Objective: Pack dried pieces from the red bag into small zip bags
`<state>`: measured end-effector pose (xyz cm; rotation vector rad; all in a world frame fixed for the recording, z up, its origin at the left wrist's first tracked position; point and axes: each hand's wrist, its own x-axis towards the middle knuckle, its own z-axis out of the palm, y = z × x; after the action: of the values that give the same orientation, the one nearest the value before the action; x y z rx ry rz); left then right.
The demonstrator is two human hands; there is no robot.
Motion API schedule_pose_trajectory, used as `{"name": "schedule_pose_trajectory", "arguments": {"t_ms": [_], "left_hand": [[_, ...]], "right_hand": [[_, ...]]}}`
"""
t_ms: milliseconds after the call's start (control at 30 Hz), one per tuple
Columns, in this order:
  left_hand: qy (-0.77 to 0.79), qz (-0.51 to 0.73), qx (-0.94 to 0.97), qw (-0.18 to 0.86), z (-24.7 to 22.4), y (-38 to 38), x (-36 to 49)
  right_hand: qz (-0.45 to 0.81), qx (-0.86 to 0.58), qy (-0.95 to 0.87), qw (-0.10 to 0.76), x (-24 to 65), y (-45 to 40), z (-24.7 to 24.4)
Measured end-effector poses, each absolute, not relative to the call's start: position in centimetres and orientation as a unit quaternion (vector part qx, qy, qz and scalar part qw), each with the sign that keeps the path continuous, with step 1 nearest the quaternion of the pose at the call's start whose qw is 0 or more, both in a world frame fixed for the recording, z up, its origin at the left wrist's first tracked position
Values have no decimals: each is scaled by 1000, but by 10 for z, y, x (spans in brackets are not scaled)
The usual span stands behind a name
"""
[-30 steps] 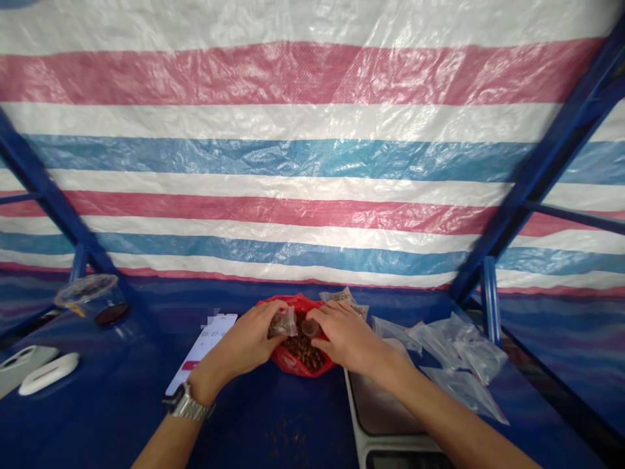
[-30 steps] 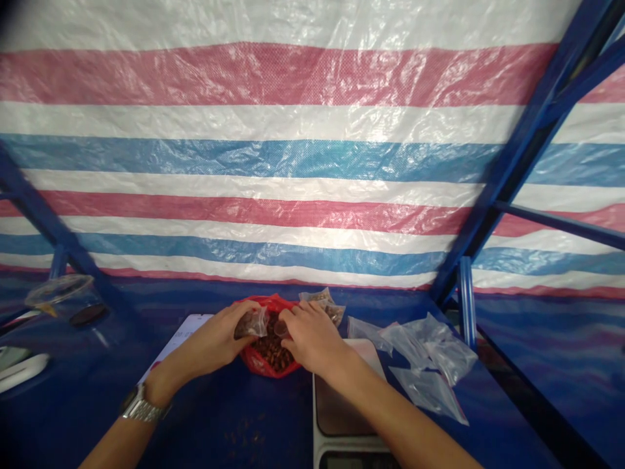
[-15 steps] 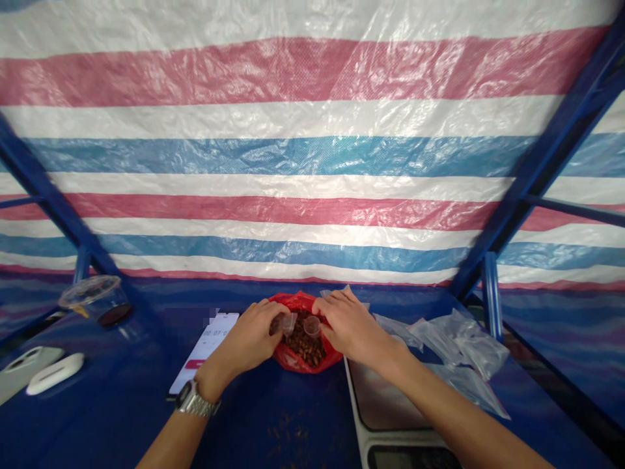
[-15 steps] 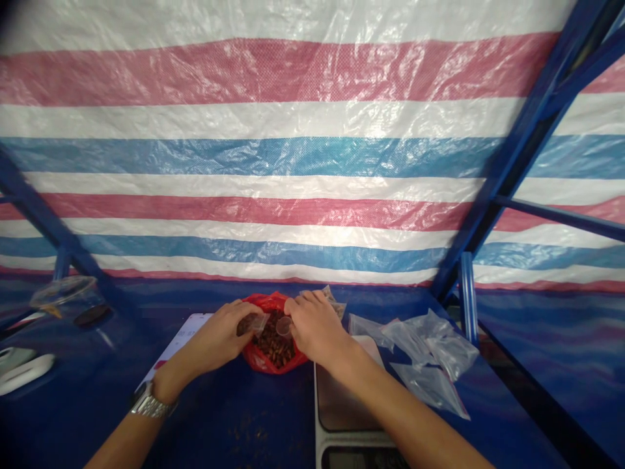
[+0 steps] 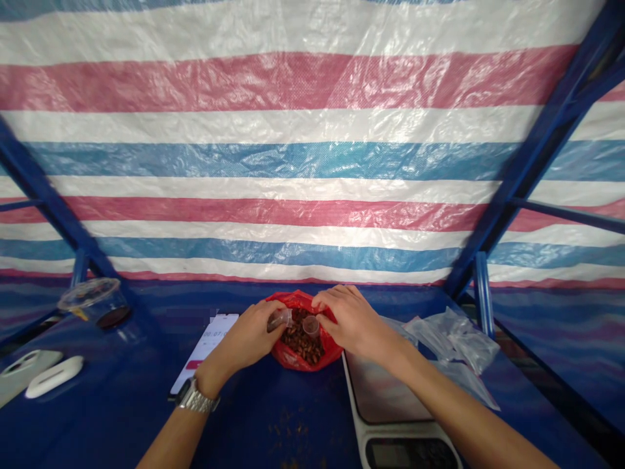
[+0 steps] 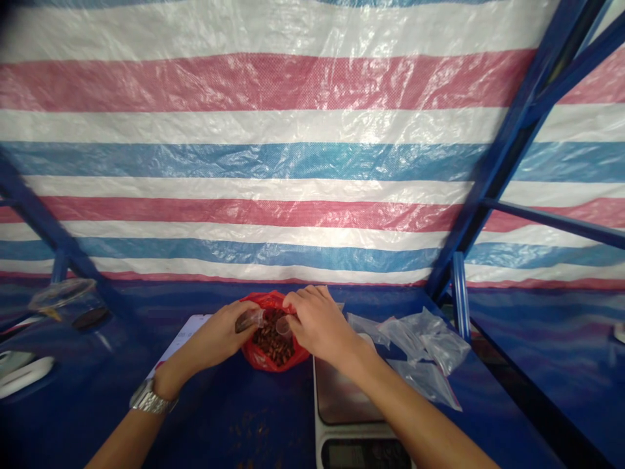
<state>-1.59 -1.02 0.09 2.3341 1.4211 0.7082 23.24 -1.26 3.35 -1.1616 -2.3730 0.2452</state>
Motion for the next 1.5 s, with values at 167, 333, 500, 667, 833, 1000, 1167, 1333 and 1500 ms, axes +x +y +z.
{"name": "schedule_pose_trajectory", "arguments": {"t_ms": [167,333,500,667,833,1000,1167,1333,1500], "left_hand": [[481,343,765,257,6,-10,-12],[447,405,737,305,1,-17,1],[419,427,753,275,-9,-32,24],[421,441,761,224,-13,-38,36],[400,442,772,221,-17,-41,39],[325,415,807,268,-15,-51,39],[322,407,826,221,-13,-51,37],[342,389,835,186,-14,-46,35],[362,383,835,158,-18,-42,33]], "right_hand": [[126,-393,-847,334,241,-21,36],[182,-388,-792,434,238,-37,25],[163,-365,-818,412,223,-52,13],[124,-371,-813,432,228,-55,11],[154,-370,-792,461,243,-49,16],[266,-393,-733,487,274,-44,28],[406,-407,-769,280,321,-36,40],[391,-421,-804,151,333,-31,32],[369,-431,-802,186,330,-27,29]]}}
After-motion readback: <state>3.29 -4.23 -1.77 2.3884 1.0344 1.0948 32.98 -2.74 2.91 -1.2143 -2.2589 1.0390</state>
